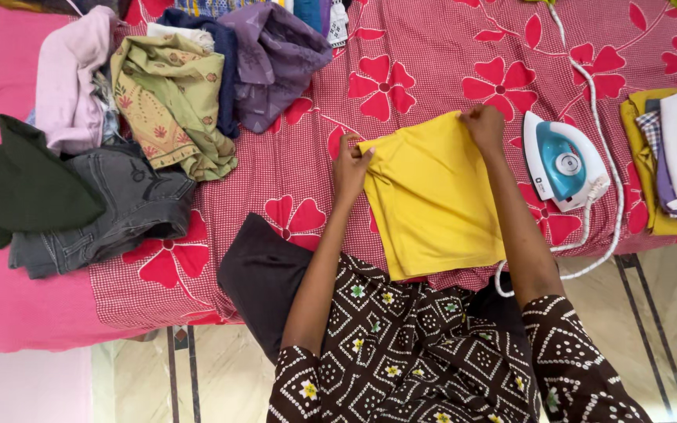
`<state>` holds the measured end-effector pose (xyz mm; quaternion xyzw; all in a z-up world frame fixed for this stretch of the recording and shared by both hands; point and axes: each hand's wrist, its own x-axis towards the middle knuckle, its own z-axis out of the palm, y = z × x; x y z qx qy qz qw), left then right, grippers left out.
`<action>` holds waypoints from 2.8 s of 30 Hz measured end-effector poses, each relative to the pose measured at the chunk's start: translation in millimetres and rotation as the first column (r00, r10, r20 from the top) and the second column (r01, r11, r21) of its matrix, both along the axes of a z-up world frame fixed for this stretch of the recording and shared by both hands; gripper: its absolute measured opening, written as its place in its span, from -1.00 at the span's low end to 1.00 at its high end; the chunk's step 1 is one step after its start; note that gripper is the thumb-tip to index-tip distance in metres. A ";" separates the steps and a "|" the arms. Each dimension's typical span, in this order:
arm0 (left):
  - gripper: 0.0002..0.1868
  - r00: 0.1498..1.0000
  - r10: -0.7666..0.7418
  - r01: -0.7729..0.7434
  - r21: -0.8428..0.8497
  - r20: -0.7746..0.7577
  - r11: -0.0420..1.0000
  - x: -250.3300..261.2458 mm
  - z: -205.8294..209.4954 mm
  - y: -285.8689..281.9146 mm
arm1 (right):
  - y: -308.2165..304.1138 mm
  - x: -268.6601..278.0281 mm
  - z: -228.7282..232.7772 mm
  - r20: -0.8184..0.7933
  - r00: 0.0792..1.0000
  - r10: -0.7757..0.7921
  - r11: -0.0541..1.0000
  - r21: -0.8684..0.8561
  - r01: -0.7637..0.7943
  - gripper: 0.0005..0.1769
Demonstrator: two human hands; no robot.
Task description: The person irons a yellow t-shirt on a bed using a handheld electric iron. They smooth the fabric, fold the shirt, and iron the folded sections to remove wrinkles.
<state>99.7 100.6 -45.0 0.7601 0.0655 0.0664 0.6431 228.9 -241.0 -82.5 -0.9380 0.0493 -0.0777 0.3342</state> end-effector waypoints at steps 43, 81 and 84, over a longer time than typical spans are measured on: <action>0.42 0.915 -0.392 0.401 0.114 -0.097 0.909 -89.8 -3.8 -32.4 | -77.4 -283.4 15.3 -0.056 0.996 -0.064 0.739 0.669 0.085 -0.76; 0.51 0.814 -0.275 0.552 0.534 -0.512 0.640 -98.9 1.3 -27.5 | -54.9 -286.7 2.3 -0.066 0.961 -0.268 0.655 0.719 0.232 -0.75; 0.52 0.795 -0.237 0.586 0.604 -0.559 0.540 -93.1 2.8 -30.9 | -43.9 -295.8 13.2 -0.060 0.951 -0.305 0.786 0.547 0.287 -0.75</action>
